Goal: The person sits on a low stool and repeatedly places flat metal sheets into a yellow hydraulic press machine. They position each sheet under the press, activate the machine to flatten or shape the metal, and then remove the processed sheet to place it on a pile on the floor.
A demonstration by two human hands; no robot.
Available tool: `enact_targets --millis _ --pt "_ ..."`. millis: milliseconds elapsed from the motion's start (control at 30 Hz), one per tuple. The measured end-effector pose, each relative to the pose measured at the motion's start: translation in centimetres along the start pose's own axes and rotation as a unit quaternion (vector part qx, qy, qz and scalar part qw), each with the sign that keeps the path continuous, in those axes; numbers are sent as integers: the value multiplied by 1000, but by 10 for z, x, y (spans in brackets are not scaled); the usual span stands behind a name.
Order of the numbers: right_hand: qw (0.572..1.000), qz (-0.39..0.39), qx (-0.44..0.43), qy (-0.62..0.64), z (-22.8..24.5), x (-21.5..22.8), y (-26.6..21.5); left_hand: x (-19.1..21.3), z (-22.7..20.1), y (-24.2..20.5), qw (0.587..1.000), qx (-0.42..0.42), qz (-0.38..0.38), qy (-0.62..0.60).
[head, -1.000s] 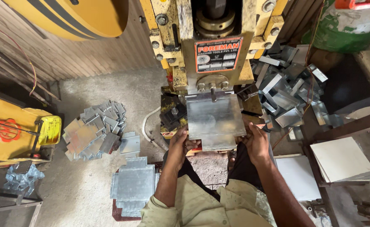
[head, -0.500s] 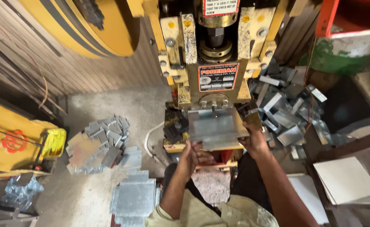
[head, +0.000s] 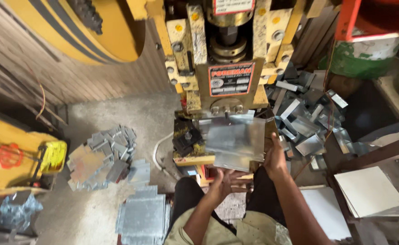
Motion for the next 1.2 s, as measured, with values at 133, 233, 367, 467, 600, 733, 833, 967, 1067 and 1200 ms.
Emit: enact_targets --millis 133,233,367,467,600,733,833,967,1067,1200 --pt "991 42 76 -106 1 -3 29 -6 8 6 999 8 2 41" --pt "989 -8 106 -100 -1 21 31 -10 11 4 997 -11 16 78" --pt "988 -60 139 -4 -20 35 -10 -6 20 0 996 -22 6 82" --pt "995 88 21 -38 -50 23 -69 -9 31 -4 996 -75 41 2" --pt "924 283 -210 -149 -52 11 -157 -1 35 5 949 -104 -30 -297" --pt "954 290 25 -66 -1 28 -132 32 23 -1 973 -24 -215 -73" --pt "900 84 256 -343 22 46 -84 43 5 4 942 54 -330 -26" --pt "950 51 85 -297 -5 54 -37 48 -15 5 922 52 -379 -68" --pt "982 86 14 -170 -30 56 -31 61 -6 -14 895 52 -438 72" --pt "989 75 -15 -130 -39 49 -29 72 -6 -37 883 100 -441 124"
Point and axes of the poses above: each hand's wrist, its own y-axis towards the middle knuckle, its own x-axis out of the back of the hand, z = x × y, the point moved 3 cm from there along y, towards the middle knuckle, and after that the axes turned 11 degrees about y, right-handed, at the moved point
